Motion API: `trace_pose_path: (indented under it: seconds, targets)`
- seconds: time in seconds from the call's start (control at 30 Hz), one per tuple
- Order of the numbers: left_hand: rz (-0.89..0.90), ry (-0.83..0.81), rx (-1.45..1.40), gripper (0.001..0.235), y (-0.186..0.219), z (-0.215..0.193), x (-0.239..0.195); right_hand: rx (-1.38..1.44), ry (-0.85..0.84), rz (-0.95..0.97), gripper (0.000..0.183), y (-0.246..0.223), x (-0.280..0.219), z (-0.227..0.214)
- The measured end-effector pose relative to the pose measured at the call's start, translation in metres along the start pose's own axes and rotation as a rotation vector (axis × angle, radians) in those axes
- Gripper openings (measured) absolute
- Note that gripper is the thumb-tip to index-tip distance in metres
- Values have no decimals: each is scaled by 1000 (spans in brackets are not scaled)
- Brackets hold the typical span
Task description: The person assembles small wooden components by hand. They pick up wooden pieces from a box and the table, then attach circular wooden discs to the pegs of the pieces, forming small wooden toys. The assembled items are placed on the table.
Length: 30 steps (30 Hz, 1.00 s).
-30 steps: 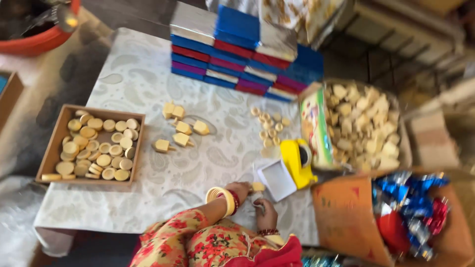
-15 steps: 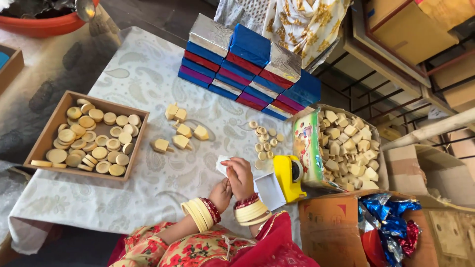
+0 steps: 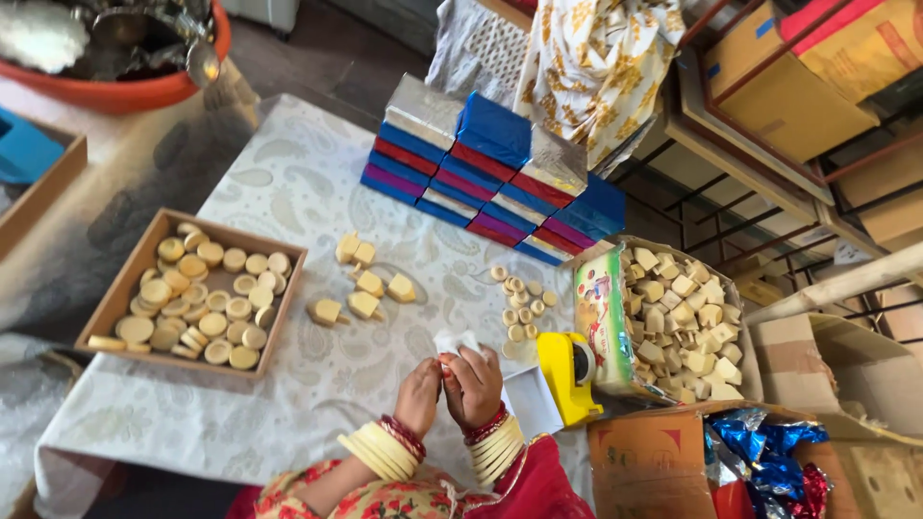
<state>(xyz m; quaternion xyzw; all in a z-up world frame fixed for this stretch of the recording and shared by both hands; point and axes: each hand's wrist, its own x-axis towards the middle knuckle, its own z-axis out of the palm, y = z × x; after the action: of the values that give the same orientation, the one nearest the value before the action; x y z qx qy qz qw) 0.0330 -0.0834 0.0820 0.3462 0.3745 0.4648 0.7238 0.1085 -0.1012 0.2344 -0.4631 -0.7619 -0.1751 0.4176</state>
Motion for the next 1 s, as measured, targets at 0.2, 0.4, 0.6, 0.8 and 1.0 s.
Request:
trace_pose_path:
  seconds: [0.2, 0.4, 0.6, 0.8, 1.0]
  targets:
    - [300, -115, 949, 23, 74, 11, -25, 632, -341, 834, 34, 52, -37, 20]
    - [711, -87, 1136, 14, 118, 11, -34, 1260, -322, 1763, 27, 69, -43, 13]
    - [243, 76, 640, 29, 112, 5, -15, 569, -45, 573, 34, 7, -19, 16]
    - [690, 91, 1009, 25, 118, 6, -19, 1245, -271, 1375, 42, 60, -58, 43]
    - [715, -69, 1189, 29, 125, 8, -14, 1747, -307, 1610, 28, 59, -64, 28]
